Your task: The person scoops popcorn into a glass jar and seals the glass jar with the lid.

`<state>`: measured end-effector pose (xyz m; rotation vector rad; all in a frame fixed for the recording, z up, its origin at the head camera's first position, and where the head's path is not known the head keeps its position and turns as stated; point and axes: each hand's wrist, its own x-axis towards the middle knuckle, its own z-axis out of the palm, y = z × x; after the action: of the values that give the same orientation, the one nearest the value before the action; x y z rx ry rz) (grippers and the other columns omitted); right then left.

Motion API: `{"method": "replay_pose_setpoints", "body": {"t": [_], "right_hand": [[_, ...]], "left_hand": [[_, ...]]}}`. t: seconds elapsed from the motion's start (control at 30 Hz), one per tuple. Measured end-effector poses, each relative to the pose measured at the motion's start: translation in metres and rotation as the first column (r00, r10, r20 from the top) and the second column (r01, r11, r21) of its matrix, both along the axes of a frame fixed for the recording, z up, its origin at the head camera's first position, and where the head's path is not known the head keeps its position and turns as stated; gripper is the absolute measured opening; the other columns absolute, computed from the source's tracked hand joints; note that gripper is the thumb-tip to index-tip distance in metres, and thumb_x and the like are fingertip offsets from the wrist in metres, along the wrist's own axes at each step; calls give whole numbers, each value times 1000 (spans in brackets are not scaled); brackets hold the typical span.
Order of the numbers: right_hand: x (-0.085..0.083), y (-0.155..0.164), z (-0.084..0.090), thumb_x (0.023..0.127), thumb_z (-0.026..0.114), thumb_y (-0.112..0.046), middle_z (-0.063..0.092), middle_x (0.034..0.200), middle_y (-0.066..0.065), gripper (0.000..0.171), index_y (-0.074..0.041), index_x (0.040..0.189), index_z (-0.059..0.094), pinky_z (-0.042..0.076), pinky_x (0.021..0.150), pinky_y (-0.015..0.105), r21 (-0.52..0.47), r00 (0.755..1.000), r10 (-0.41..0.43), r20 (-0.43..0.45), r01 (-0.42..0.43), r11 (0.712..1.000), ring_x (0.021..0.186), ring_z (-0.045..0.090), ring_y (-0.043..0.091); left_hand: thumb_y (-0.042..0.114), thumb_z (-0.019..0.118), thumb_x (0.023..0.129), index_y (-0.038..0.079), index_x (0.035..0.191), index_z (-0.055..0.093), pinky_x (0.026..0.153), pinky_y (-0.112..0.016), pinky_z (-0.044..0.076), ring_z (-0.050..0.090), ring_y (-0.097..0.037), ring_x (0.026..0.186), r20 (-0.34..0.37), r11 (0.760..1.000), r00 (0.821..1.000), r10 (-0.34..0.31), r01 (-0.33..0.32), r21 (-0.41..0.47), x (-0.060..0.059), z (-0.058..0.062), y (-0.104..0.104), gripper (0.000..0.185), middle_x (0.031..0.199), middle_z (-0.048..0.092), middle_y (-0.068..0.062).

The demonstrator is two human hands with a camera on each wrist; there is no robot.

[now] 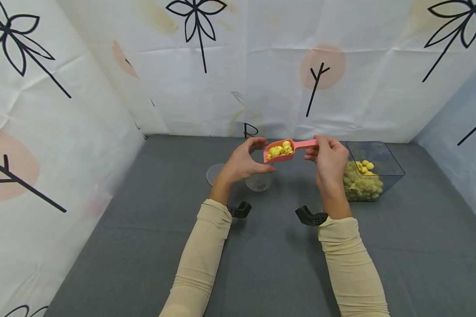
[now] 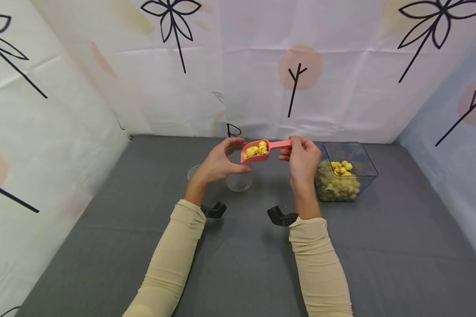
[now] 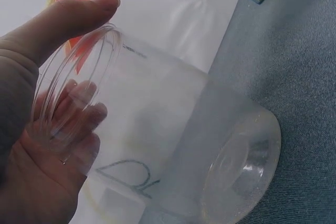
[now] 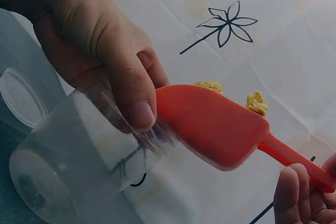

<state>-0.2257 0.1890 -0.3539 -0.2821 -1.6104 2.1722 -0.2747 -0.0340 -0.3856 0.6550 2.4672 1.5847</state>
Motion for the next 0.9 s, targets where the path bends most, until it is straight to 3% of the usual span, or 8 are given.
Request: {"method": "replay_pose_setpoints", "body": {"t": [0.3, 0.53, 0.9], "right_hand": [[3, -1, 8, 99, 66, -17, 68, 69, 2, 13, -4, 98, 70, 58, 57, 21, -4, 999, 37, 1, -37, 999, 55, 65, 9], [8, -1, 15, 97, 70, -18, 69, 71, 3, 16, -3, 97, 70, 58, 58, 21, 11, 997, 70, -39, -69, 998, 56, 66, 10], [14, -9, 23, 96, 73, -21, 70, 74, 1, 18, -4, 101, 70, 58, 60, 20, 193, 990, 59, -132, -33, 981, 57, 67, 8]], "left_hand": [[32, 93, 75, 17, 152, 42, 114, -49, 43, 46, -19, 143, 22, 1000, 1000, -12, 12, 7, -2, -2, -2, 94, 149, 53, 2], [32, 94, 73, 20, 152, 42, 117, -51, 40, 45, -17, 145, 29, 1000, 999, -24, 24, 19, -3, -3, -2, 96, 150, 52, 2], [30, 93, 75, 19, 154, 40, 116, -49, 42, 44, -18, 146, 34, 999, 999, -43, 42, 30, -4, -4, -4, 95, 151, 52, 3]]}}
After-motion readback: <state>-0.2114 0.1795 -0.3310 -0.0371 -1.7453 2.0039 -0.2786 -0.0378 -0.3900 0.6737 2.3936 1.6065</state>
